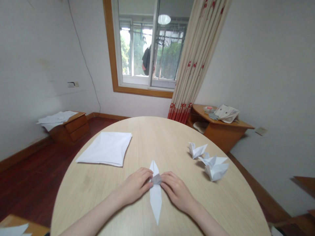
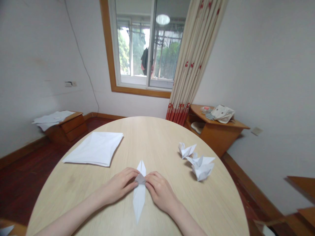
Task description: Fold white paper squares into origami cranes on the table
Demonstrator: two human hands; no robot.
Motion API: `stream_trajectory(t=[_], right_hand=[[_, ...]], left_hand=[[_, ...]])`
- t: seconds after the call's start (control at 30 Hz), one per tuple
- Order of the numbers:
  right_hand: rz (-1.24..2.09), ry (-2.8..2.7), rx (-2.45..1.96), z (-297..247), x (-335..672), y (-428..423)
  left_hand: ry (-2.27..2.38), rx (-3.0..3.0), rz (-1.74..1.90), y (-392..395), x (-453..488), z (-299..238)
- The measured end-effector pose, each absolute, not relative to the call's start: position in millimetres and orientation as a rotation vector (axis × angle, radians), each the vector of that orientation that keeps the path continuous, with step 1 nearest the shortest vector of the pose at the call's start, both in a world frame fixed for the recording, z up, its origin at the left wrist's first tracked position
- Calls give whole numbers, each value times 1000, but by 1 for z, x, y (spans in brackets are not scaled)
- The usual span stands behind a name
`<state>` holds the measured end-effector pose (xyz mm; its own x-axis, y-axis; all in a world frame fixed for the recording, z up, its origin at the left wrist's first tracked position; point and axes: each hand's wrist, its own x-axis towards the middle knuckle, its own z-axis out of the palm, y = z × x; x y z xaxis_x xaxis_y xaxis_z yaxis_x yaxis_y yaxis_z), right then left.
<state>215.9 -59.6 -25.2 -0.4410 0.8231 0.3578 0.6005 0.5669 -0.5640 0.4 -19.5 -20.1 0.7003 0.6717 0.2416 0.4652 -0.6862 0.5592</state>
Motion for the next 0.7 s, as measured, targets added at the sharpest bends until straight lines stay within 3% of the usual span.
stream_trajectory(t=[0.3, 0.7], right_hand=[[562, -1961, -1219, -48, 215, -51], [156, -2071, -1192, -43, 211, -50]], left_hand=[[965, 2386, 641, -14, 4, -28], [974, 2100, 868, -10, 7, -43]])
